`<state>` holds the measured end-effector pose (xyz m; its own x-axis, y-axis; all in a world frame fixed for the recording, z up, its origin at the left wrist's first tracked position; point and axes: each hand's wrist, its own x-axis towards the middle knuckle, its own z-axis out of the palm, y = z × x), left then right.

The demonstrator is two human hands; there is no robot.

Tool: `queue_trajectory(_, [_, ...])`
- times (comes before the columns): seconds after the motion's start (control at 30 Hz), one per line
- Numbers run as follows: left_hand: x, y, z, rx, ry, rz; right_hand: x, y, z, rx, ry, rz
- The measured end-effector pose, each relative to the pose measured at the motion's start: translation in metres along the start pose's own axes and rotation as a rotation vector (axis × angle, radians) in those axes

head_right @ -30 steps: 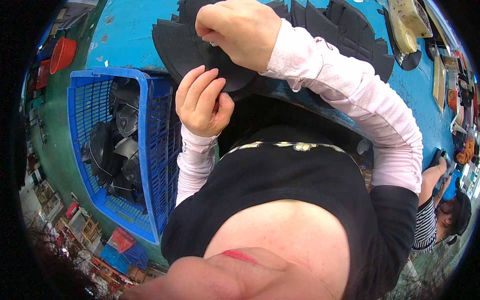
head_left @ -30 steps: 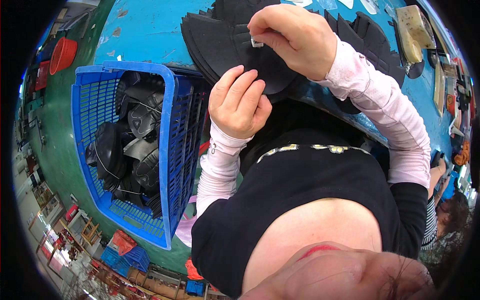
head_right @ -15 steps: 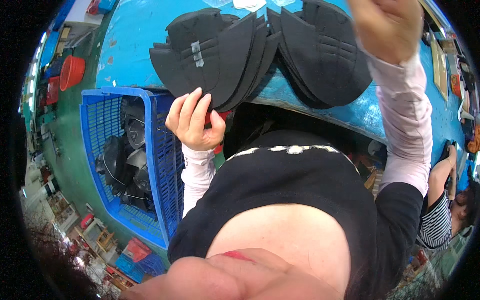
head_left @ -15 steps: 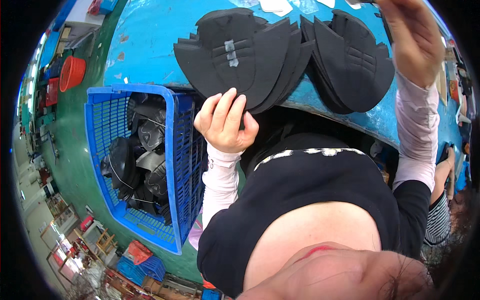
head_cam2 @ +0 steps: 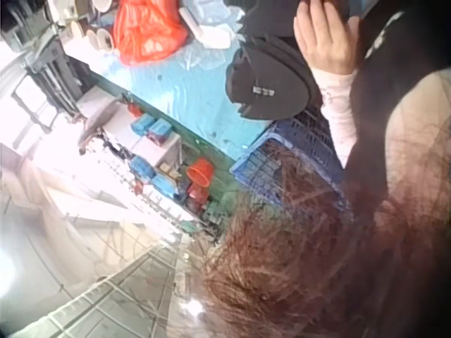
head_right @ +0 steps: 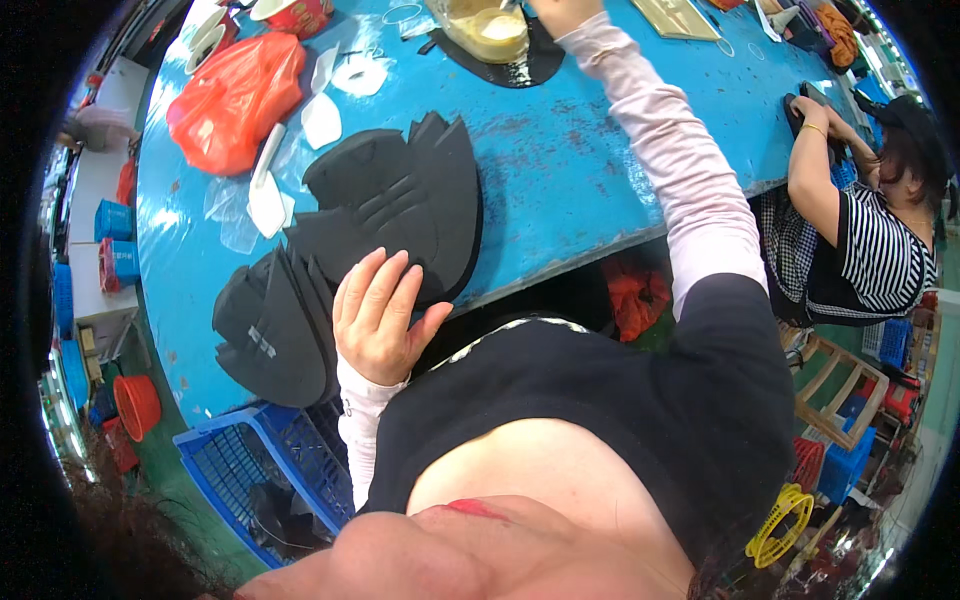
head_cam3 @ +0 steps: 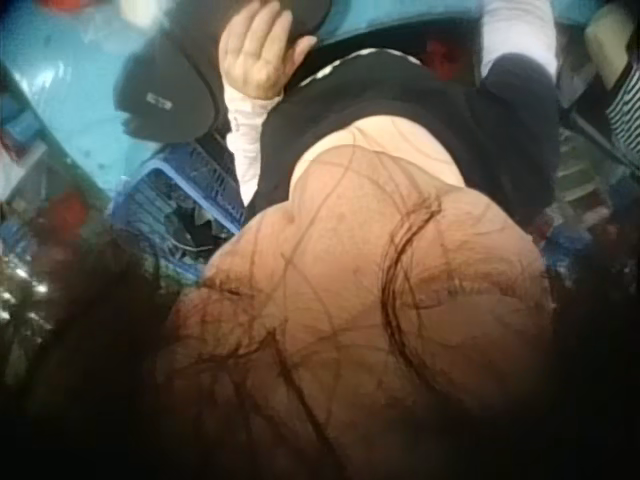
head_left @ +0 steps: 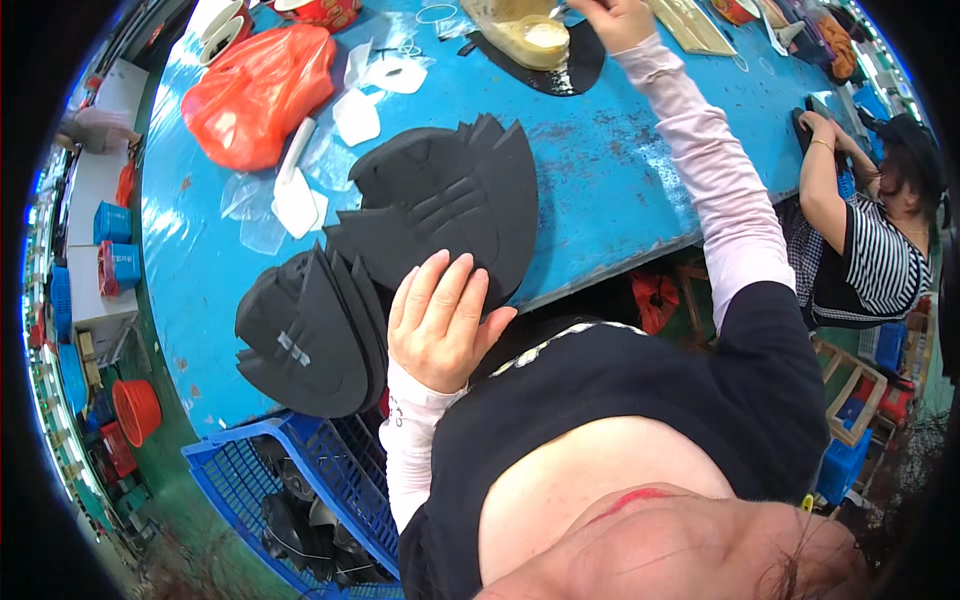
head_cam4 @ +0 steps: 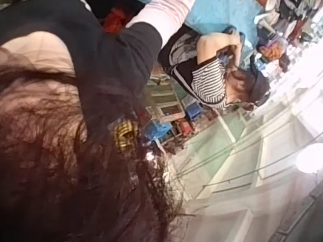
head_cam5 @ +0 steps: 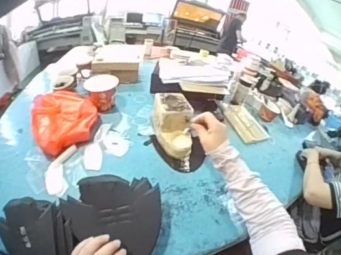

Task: The person takes a bundle of shoe parts from a basket, removes the rubber band, and uses an applicator to glue small white tabs onto each shoe part.

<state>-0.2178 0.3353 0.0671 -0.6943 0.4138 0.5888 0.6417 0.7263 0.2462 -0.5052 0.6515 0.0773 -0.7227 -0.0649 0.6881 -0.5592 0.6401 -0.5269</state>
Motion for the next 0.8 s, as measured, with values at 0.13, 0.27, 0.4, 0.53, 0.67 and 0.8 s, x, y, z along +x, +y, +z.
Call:
queue_trajectory(0.13, [0.0,-0.005,0.015,-0.018,-0.042,-0.015,-0.003,0.025,0.018,-0.13,-0.232,-0.119])
queue_trajectory(0.27, [0.002,-0.002,0.017,-0.053,-0.013,-0.042,-0.01,0.039,0.029,-0.153,-0.256,-0.111])
queue_trajectory(0.4, [0.003,0.0,0.017,-0.016,-0.027,-0.042,-0.006,0.033,0.025,-0.086,-0.13,0.058])
queue_trajectory(0.53, [-0.002,0.0,0.021,-0.027,-0.005,-0.042,-0.011,0.04,0.021,-0.114,-0.081,0.119])
queue_trajectory(0.67, [-0.009,0.001,0.021,0.022,0.062,-0.042,-0.013,0.05,0.007,-0.115,0.074,0.185])
queue_trajectory(0.8, [-0.016,0.0,0.02,0.033,0.069,-0.057,-0.014,0.07,-0.007,-0.011,0.138,0.178])
